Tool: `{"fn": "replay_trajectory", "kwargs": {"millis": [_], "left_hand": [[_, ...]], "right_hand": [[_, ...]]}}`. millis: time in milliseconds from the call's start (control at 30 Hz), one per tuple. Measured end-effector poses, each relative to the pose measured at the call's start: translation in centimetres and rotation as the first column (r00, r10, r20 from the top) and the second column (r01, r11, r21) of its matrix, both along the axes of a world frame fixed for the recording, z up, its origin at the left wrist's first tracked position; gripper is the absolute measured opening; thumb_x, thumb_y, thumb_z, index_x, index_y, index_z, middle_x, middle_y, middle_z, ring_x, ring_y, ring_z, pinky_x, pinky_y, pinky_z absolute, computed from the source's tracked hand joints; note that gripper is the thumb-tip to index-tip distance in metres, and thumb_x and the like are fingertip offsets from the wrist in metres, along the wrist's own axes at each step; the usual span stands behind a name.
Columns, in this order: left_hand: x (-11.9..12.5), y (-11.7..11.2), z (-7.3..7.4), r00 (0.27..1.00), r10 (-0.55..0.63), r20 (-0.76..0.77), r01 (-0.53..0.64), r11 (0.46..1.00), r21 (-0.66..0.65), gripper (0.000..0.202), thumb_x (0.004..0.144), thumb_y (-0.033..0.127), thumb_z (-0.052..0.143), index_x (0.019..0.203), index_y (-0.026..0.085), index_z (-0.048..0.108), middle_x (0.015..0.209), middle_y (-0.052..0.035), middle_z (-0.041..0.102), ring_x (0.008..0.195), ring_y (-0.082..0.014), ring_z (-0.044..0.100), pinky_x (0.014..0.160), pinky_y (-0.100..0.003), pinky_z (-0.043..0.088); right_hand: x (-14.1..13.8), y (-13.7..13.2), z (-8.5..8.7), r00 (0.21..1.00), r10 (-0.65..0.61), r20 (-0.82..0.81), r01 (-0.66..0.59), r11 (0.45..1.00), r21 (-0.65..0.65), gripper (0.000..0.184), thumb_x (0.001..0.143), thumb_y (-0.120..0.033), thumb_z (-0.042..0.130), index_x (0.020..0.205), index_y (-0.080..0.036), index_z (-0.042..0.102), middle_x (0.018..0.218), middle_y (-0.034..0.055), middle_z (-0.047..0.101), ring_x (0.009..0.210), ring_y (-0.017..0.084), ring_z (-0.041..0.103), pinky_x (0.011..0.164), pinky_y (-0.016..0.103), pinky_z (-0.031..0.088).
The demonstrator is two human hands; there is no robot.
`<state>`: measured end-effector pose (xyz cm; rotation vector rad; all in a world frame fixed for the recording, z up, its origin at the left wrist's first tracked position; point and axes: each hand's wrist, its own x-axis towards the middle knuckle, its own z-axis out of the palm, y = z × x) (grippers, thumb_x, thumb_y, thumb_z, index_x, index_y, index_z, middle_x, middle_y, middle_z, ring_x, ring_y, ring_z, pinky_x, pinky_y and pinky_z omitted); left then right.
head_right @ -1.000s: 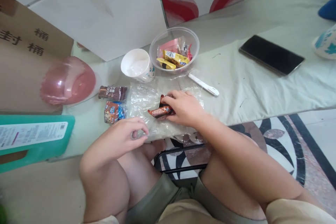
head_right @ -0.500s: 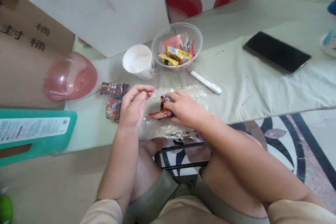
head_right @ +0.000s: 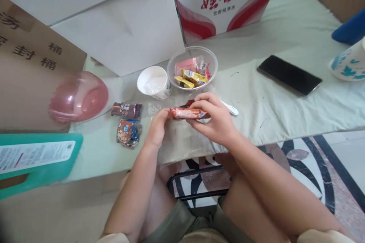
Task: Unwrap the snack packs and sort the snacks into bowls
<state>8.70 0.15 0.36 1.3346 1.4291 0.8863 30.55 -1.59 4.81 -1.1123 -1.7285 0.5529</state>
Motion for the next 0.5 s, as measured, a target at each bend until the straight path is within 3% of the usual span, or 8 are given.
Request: {"fn": "replay_trajectory", "kwargs": {"millis": [133, 200, 267, 400, 500], "left_hand": [[0.7, -0.4, 1.3, 0.979, -0.075, -0.19, 0.082, 0.996, 0.027, 0.01, 0.087, 0.025, 0.064, 0.093, 0.022, 0.072, 0.126, -0.0104, 0.069, 0.123, -0.0281, 0.065, 0.112, -0.047, 0.046], [1.0, -0.7, 1.8, 0.961, -0.097, -0.259, 0.099, 0.995, -0.003, 0.009, 0.087, 0.021, 0.065, 0.092, 0.021, 0.072, 0.13, -0.0105, 0.067, 0.125, -0.0287, 0.064, 0.111, -0.047, 0.048], [1.1, -0.8, 2.1, 0.949, -0.104, -0.298, 0.102, 0.995, -0.023, 0.01, 0.088, 0.019, 0.064, 0.094, 0.022, 0.072, 0.131, -0.0097, 0.066, 0.126, -0.0276, 0.064, 0.107, -0.045, 0.05], [0.8, -0.9, 1.9, 0.937, -0.135, -0.323, 0.133, 0.991, -0.029, 0.012, 0.089, 0.016, 0.062, 0.092, 0.021, 0.072, 0.131, -0.0089, 0.064, 0.125, -0.0252, 0.063, 0.096, -0.037, 0.054], [0.5, -0.8, 1.6, 0.933, -0.168, -0.319, 0.163, 0.986, -0.045, 0.013, 0.088, 0.015, 0.062, 0.092, 0.02, 0.073, 0.132, -0.0096, 0.063, 0.122, -0.025, 0.064, 0.082, -0.032, 0.055]], "right_hand": [[1.7, 2.2, 1.9, 0.972, -0.204, -0.118, 0.214, 0.974, 0.071, 0.024, 0.074, -0.026, 0.084, 0.093, -0.025, 0.07, 0.102, 0.0046, 0.069, 0.097, 0.024, 0.069, 0.087, 0.043, 0.055], [2.4, 5.2, 3.2, 0.952, -0.301, -0.05, 0.305, 0.938, 0.162, 0.023, 0.072, -0.027, 0.084, 0.089, -0.022, 0.07, 0.096, 0.0055, 0.069, 0.093, 0.024, 0.068, 0.083, 0.043, 0.054], [2.6, 9.3, 4.4, 0.946, -0.323, 0.023, 0.308, 0.919, 0.246, 0.029, 0.067, -0.027, 0.088, 0.089, -0.019, 0.071, 0.096, 0.0065, 0.068, 0.093, 0.024, 0.066, 0.082, 0.042, 0.054], [1.6, 17.1, 6.2, 0.943, -0.177, 0.281, 0.143, 0.98, 0.138, 0.033, 0.067, -0.027, 0.091, 0.092, -0.017, 0.071, 0.107, 0.0081, 0.069, 0.094, 0.019, 0.063, 0.087, 0.037, 0.054], [0.4, 20.3, 7.1, 0.857, 0.04, 0.514, 0.006, 0.996, -0.087, 0.036, 0.064, -0.022, 0.093, 0.094, -0.016, 0.074, 0.091, -0.0013, 0.07, 0.086, 0.013, 0.059, 0.09, 0.035, 0.053]]}}
